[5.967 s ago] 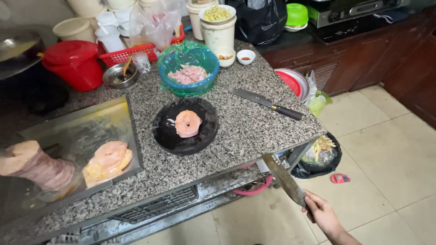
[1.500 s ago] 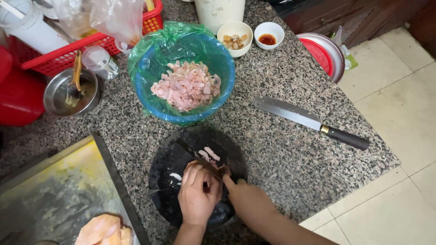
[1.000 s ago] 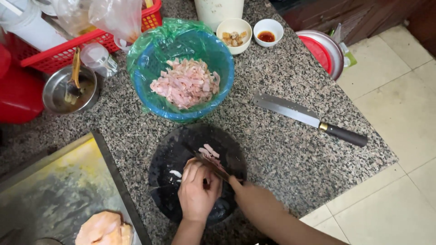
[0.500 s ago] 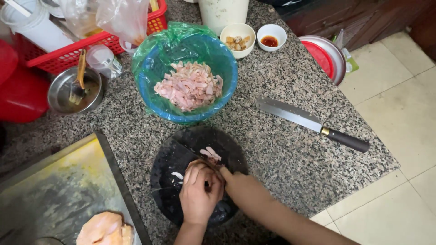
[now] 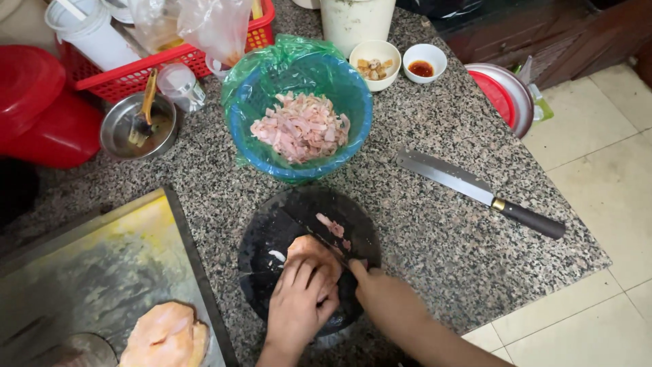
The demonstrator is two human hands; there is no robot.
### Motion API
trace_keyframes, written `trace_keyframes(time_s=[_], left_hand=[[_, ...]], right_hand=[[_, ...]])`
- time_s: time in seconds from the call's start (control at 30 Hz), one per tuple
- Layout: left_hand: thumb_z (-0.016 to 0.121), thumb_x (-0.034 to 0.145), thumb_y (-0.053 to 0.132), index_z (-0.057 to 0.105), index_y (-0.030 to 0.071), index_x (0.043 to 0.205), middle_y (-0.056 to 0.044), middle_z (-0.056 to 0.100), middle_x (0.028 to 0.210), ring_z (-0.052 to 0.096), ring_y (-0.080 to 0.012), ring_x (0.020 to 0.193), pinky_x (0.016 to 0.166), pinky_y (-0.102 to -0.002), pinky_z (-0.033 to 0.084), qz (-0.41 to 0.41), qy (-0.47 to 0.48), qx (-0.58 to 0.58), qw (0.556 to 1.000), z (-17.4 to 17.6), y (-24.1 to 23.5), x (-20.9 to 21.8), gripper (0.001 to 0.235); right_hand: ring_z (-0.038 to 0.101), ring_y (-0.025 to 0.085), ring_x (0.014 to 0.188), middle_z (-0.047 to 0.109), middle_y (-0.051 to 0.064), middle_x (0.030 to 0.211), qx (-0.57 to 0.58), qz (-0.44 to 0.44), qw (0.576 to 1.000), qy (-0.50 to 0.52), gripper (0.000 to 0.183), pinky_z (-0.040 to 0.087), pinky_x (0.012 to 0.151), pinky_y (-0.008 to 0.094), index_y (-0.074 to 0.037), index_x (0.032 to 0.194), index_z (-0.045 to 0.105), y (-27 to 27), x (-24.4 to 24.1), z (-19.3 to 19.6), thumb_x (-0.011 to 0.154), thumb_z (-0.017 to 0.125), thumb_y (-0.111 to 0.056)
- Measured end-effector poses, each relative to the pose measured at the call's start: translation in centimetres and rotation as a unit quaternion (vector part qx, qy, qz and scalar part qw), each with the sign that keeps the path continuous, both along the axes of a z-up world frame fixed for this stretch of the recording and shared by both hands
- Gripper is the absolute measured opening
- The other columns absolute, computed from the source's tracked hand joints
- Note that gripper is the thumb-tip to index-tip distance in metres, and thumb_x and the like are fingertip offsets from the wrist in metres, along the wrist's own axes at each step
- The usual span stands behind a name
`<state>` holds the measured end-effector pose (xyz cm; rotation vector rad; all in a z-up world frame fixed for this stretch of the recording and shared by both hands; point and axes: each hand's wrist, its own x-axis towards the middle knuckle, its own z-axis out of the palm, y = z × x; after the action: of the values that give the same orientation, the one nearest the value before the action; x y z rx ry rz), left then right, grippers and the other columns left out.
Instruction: The person slices thin pieces of meat from a vertical rotisserie using a long knife. They then transfer the sliced meat to a black cutting board and chop it into smaller pieces, placing the chopped meat into a blue bowl.
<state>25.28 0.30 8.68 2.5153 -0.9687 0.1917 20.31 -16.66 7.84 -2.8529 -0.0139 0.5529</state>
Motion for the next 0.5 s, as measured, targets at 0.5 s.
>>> trace_keyframes(time_s=[0.5], left_hand=[[0.054,0.079,0.011,0.042,0.008,0.064,-0.006,0.046,0.072,0.052,-0.0272,0.089,0.087,-0.037,0.043,0.083,0.091,-0.120,0.985,0.6,0.0,0.8,0.020]], right_hand=[[0.060,0.041,0.067,0.052,0.020,0.100,0.068,0.047,0.975,0.205,0.060,0.049,0.056,0.051,-0.016,0.142,0.014,0.4,-1.0,5.6,0.089,0.043,-0.014]])
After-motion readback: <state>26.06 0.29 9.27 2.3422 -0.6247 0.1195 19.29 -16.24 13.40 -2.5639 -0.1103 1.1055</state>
